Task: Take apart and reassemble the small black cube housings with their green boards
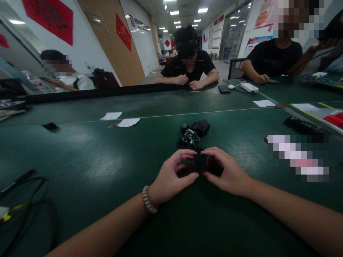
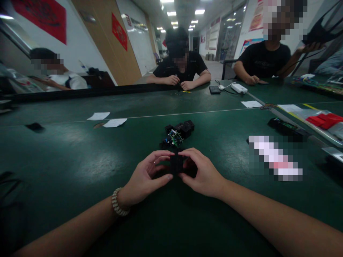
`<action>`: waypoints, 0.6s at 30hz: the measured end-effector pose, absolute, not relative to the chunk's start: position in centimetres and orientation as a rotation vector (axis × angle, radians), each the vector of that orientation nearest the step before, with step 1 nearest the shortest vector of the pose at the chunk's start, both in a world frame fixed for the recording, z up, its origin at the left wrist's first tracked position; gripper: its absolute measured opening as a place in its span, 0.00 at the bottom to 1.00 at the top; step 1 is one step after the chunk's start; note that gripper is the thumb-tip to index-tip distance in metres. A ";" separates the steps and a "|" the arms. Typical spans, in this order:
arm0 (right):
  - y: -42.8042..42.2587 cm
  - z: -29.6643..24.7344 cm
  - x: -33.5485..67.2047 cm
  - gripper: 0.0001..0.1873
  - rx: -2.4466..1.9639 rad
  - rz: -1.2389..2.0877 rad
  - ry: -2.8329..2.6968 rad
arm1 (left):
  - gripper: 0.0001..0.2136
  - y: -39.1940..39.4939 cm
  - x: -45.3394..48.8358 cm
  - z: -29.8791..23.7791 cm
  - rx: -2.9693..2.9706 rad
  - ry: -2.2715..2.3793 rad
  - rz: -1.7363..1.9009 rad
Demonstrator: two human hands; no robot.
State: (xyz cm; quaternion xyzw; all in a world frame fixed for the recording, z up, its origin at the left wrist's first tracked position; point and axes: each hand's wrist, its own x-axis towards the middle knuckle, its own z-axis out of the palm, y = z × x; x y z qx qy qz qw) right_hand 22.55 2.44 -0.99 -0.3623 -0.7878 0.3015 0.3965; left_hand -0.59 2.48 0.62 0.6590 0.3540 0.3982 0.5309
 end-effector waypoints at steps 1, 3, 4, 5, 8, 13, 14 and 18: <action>2.4 -1.0 22.6 0.27 -0.917 0.767 -1.998 | 0.24 2.5 -0.6 0.6 1.576 0.851 0.952; 2.4 -1.0 22.6 0.27 -0.919 0.772 -2.002 | 0.24 2.5 -0.6 0.6 1.582 0.861 0.949; 2.5 -1.1 22.6 0.27 -0.919 0.771 -2.002 | 0.24 2.5 -0.6 0.6 1.581 0.863 0.945; 2.5 -1.2 22.6 0.27 -0.919 0.771 -2.001 | 0.24 2.5 -0.5 0.6 1.576 0.863 0.943; 2.6 -1.3 22.6 0.27 -0.914 0.777 -1.995 | 0.24 2.4 -0.5 0.7 1.557 0.853 0.939; 2.4 -0.9 22.7 0.28 -0.889 0.823 -1.993 | 0.23 2.4 -0.4 0.8 1.569 0.839 0.951; 2.4 -0.7 22.7 0.28 -0.890 0.837 -1.988 | 0.23 2.4 -0.5 0.8 1.577 0.839 0.955; 2.2 -0.5 22.7 0.23 -0.884 0.901 -1.949 | 0.22 2.4 -0.6 0.7 1.638 0.833 0.971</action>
